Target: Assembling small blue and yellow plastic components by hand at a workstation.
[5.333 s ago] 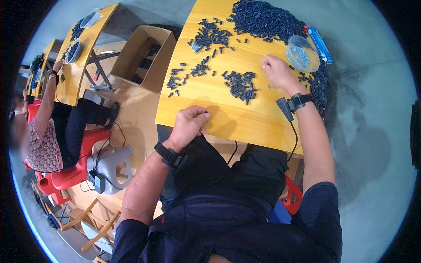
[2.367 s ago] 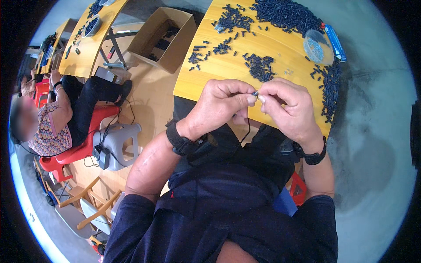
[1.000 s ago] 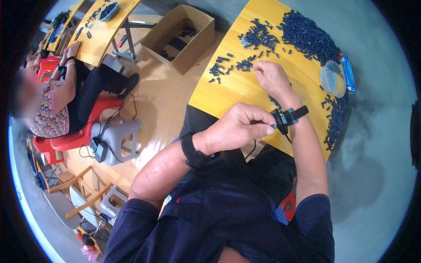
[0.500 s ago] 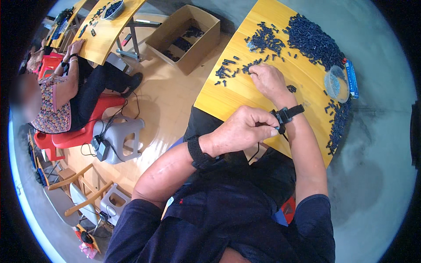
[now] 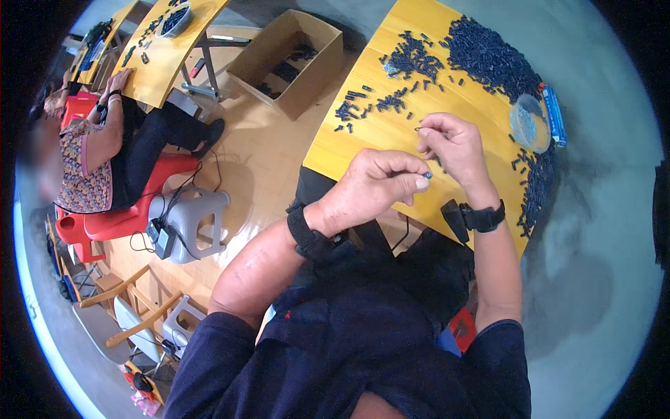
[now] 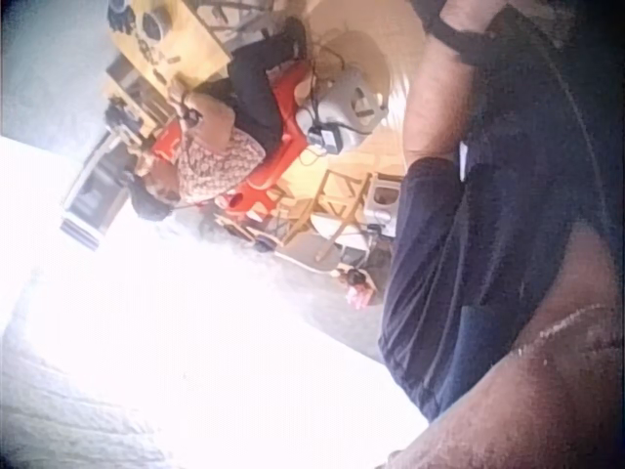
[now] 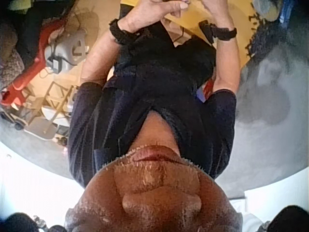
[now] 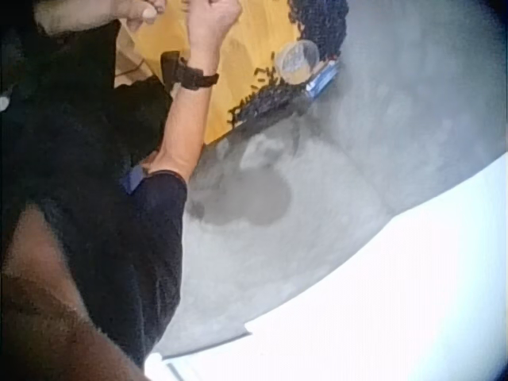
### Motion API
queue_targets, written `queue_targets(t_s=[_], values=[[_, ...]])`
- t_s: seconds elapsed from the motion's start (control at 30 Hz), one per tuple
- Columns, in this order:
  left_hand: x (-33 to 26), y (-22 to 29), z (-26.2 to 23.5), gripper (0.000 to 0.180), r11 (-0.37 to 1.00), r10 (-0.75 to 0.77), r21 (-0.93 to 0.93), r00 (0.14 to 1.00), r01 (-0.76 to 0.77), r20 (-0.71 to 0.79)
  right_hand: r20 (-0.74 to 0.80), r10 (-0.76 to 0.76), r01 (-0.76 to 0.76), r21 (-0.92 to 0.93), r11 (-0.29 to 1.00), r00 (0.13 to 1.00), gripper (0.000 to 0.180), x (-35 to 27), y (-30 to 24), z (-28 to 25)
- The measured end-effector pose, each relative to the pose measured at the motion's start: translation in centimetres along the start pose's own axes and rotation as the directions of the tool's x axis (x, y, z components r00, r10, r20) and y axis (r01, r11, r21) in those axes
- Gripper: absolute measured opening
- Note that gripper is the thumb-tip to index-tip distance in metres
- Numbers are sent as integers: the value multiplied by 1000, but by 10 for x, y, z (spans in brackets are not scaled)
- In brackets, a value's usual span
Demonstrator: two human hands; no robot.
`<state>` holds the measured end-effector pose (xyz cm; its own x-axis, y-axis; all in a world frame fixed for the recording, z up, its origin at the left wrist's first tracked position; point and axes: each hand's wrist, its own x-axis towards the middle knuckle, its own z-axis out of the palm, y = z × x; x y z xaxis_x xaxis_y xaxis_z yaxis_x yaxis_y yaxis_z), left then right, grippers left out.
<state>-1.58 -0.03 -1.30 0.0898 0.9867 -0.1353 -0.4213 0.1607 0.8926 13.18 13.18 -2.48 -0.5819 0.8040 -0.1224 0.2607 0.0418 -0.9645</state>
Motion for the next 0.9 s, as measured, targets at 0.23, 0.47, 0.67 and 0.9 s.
queue_targets(t_s=[0.23,0.47,0.67,0.9], values=[[-4,17,11,14,995,11,96,999,-7,-34,-18,-42,45,169,985,999,10,-43,-49,-15],[-6,20,22,15,991,25,134,1000,-24,-7,33,-142,137,132,982,989,10,-77,-70,-25],[-7,20,27,15,987,24,158,999,-27,23,45,-208,202,116,972,977,9,-87,-70,-24],[-10,23,27,14,986,-1,165,999,-4,34,58,-227,222,87,971,972,8,-88,-73,-20]])
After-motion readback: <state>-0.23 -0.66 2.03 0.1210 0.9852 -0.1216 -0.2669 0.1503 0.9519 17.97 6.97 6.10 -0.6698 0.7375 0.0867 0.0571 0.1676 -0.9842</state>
